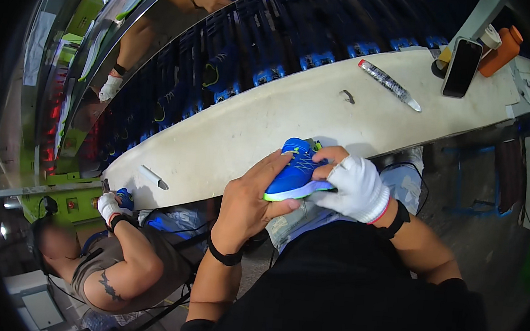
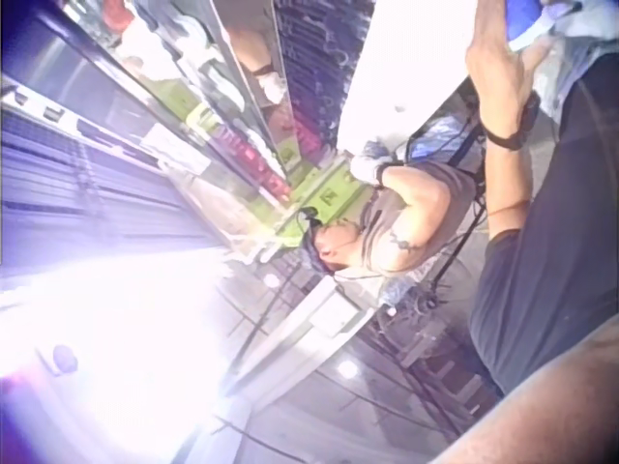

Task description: The person wipes the exterior of blue and neon green sneakers with a white cloth. They repeatedly pick up shoes from a conveyor belt, wipe them thoroughly, and place them back on the belt in a repetitive cycle.

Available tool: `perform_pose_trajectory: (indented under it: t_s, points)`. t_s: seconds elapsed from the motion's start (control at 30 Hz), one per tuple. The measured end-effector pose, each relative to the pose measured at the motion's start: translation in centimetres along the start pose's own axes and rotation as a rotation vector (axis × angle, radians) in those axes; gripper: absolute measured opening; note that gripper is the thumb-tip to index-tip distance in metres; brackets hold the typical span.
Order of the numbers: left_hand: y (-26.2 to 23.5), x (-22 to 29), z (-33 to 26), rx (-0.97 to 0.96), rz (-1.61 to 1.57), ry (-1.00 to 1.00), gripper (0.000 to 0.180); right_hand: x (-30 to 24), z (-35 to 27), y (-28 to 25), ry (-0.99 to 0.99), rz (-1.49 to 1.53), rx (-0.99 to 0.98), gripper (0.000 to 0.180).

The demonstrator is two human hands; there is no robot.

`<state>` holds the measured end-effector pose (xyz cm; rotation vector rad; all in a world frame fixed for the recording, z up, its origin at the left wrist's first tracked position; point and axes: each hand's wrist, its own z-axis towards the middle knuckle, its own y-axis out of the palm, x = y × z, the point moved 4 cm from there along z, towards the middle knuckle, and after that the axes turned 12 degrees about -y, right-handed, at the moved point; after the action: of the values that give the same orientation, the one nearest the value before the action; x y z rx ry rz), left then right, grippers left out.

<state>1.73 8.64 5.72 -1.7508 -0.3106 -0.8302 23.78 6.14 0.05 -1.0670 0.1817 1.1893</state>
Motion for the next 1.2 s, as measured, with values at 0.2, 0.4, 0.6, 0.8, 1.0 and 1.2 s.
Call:
perform_pose_trajectory:
  t_s: [0.2,0.4,0.6,0.8,1.0,1.2]
  points:
    - [0.1,-2.0,-1.0,0.016,-0.119,-0.067,0.069,2.1,-1.2,0.8,0.073,-0.032,-0.031,0.034]
    - [-0.6,-1.8,-1.8,0.026,0.002,-0.118,0.071,1.4,-0.4,1.5,0.078,-0.094,-0.055,0.038]
    - [0.2,-0.5,-2.3,0.111,0.344,-0.198,0.07,0.4,0.2,2.6,-0.007,-0.164,-0.051,0.044]
    - [-0.5,1.7,-1.9,0.115,0.218,0.047,0.067,2.0,-0.7,1.0,0.125,-0.144,-0.052,0.07]
    - [4.9,-0.4,-0.2,0.366,-0.432,0.267,0.062,-3.1,1.7,-4.1,-0.138,0.022,0.036,0.095]
    - [10.2,-1.0,0.8,0.458,-0.443,0.266,0.049,-0.3,0.7,-4.6,-0.035,0.266,0.081,0.076]
